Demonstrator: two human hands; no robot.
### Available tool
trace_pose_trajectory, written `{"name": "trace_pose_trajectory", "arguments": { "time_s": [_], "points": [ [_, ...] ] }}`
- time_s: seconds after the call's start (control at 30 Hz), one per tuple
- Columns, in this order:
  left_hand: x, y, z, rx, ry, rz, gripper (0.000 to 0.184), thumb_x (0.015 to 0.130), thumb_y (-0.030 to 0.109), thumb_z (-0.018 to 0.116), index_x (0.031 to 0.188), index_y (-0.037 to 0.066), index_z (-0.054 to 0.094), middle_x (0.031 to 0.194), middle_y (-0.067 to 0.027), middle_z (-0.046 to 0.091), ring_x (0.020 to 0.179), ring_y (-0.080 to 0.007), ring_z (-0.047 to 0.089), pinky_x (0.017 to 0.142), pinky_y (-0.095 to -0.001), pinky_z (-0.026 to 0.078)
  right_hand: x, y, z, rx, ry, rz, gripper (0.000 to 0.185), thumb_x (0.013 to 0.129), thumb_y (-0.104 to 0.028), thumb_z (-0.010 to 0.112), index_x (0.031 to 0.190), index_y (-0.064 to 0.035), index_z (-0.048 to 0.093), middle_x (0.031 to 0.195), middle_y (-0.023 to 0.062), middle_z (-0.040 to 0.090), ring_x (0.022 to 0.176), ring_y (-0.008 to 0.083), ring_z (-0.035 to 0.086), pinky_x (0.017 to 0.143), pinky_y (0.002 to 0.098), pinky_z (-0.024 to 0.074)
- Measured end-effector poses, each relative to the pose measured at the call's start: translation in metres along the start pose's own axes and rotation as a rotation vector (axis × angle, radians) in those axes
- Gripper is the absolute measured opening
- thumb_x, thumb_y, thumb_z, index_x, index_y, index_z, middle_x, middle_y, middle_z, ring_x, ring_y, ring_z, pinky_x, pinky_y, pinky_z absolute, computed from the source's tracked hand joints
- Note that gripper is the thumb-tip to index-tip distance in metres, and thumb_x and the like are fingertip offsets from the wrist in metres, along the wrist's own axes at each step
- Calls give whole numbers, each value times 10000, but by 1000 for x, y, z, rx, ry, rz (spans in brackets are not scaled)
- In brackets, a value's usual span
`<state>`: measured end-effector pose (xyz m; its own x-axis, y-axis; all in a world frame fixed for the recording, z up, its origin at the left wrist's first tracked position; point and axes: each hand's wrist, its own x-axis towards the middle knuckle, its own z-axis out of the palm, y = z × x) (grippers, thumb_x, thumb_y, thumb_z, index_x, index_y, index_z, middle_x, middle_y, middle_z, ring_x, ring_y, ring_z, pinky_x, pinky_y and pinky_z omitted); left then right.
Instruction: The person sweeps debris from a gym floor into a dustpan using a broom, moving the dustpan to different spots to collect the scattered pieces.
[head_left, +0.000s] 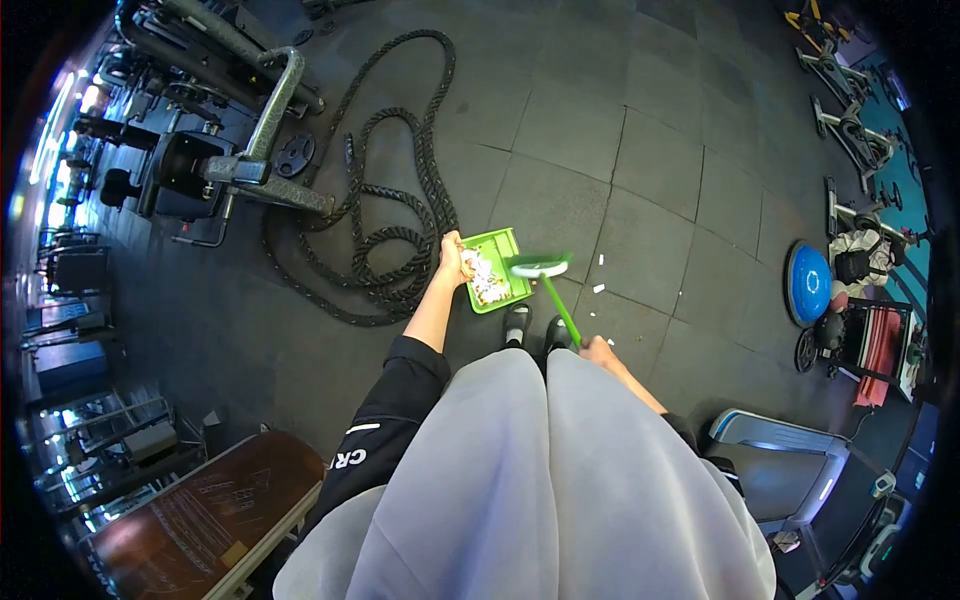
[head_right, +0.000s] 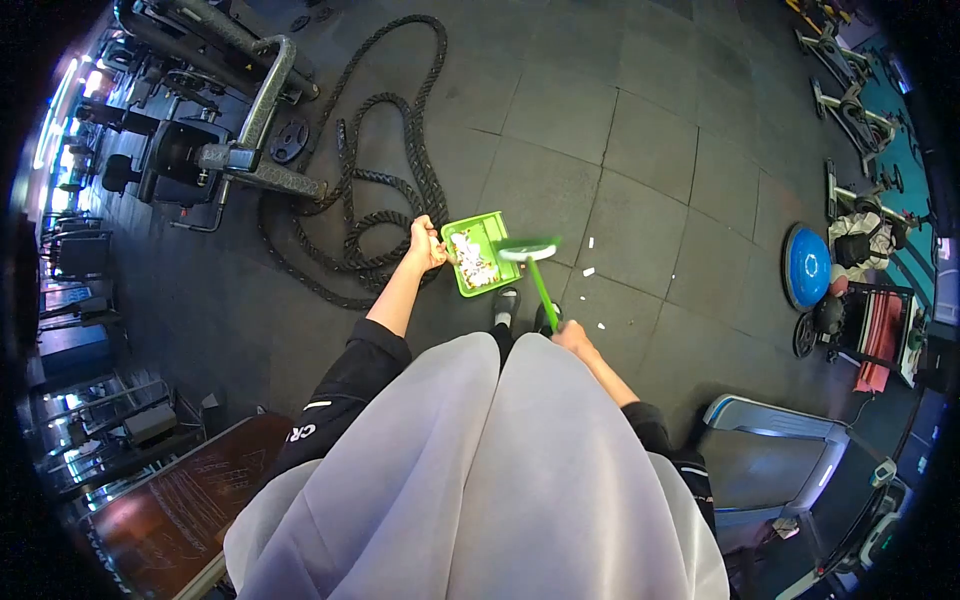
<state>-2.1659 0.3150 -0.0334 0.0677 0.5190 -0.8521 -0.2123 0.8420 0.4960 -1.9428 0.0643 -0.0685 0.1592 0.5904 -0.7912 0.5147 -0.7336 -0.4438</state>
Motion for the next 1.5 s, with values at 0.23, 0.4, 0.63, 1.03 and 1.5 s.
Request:
{"name": "trace_pose_trajectory", "arguments": {
  "time_s": [0.23, 0.4, 0.63, 1.03, 1.5],
  "points": [
    [-13, 11, -4, -23, -36, -56, 187, 536, 252, 407, 490, 164, 248, 499, 1, 290, 408, -134, 299, 361, -269, 253, -80, 43, -27, 385, -22, -31, 355, 679, -156, 522, 991, 9, 483, 815, 132, 569, 733, 107, 508, 660, 245, 402],
    [-3, 2, -9, -57, -45, 19, 177, 577, 291, 410, 548, 165, 289, 485, -3, 303, 393, -139, 361, 337, -218, 217, -101, 49, -28, 537, 89, 42, 340, 693, -132, 521, 998, 14, 480, 827, 105, 563, 759, 93, 493, 668, 240, 396],
    [-13, -1, -3, -22, -90, 7, 178, 567, 282, 413, 536, 165, 282, 480, 2, 294, 386, -134, 352, 338, -220, 215, -87, 8, -29, -49, 83, 199, 307, 700, -128, 491, 976, 7, 499, 812, 115, 572, 752, 131, 520, 665, 266, 404],
    [-10, 0, -6, -8, -74, -1, 172, 563, 289, 399, 529, 143, 315, 511, -10, 378, 371, -122, 330, 322, -220, 260, -102, 5, -30, 202, 2, 80, 309, 700, -129, 481, 973, 15, 498, 782, 100, 579, 718, 154, 531, 645, 280, 410],
    [-46, 7, -117, -274, -449, -25, 175, 566, 269, 391, 557, 97, 360, 660, -217, 445, 387, -152, 297, 383, -239, 267, -125, 53, -45, 938, 65, 107, 387, 676, -39, 462, 1055, 28, 417, 577, 55, 479, 394, 99, 418, 365, 211, 355]
  ]
}}
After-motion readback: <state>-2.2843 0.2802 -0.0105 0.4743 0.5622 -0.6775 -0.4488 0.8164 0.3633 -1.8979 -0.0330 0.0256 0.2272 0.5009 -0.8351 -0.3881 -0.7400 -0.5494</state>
